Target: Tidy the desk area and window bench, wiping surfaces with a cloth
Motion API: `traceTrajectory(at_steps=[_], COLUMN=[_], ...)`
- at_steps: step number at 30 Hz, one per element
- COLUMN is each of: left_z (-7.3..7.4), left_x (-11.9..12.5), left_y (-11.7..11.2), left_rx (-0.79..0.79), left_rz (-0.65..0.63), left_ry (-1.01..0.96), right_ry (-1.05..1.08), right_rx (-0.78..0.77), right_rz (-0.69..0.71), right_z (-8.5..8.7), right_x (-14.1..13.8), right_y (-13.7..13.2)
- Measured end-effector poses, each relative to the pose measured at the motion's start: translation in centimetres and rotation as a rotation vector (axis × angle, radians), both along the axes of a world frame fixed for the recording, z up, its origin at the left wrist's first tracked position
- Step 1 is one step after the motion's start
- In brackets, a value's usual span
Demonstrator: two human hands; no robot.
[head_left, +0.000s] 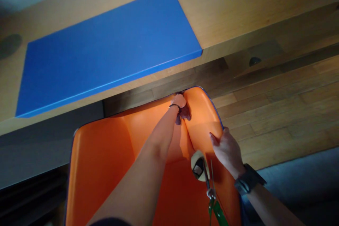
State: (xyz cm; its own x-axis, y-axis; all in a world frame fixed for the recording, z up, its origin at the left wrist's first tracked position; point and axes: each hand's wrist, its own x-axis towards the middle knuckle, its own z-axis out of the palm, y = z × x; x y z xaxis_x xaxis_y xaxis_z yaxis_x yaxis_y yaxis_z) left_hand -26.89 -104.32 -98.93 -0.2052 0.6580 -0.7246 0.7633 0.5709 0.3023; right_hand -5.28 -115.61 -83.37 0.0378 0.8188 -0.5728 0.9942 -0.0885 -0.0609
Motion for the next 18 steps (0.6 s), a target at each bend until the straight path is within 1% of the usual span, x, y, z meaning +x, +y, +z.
traceTrajectory(at_steps=[3, 5, 8, 11, 14, 18], left_z=[-0.7, -1.0, -0.8, -0.5, -0.8, -1.6], left_x=[0.2, 0.5, 1.2, 1.5, 1.4, 0.5], left_y=[-1.0, -1.0, -0.7, -0.6, -0.6, 0.2], left_rx=[-0.006, -0.023, -0.074, -0.087, -0.091, -0.116], left_rz=[-0.020, -0.025, -0.031, -0.045, -0.044, -0.090], left_ry=[0.027, 0.035, 0.040, 0.065, 0.077, -0.001], right_ry=[0.018, 0.006, -0.024, -0.005, 0.017, 0.024], right_rx=[0.032, 0.033, 0.013, 0.017, 0.040, 0.046], right_rz=[0.024, 0.036, 0.030, 0.021, 0.029, 0.023], right_z=[0.1, 0.1, 0.1, -0.2, -0.7, -1.0], right_x=[0.0, 0.0, 0.1, 0.5, 0.9, 1.1], right_y=[-0.1, -0.1, -0.1, -0.2, -0.4, -0.6])
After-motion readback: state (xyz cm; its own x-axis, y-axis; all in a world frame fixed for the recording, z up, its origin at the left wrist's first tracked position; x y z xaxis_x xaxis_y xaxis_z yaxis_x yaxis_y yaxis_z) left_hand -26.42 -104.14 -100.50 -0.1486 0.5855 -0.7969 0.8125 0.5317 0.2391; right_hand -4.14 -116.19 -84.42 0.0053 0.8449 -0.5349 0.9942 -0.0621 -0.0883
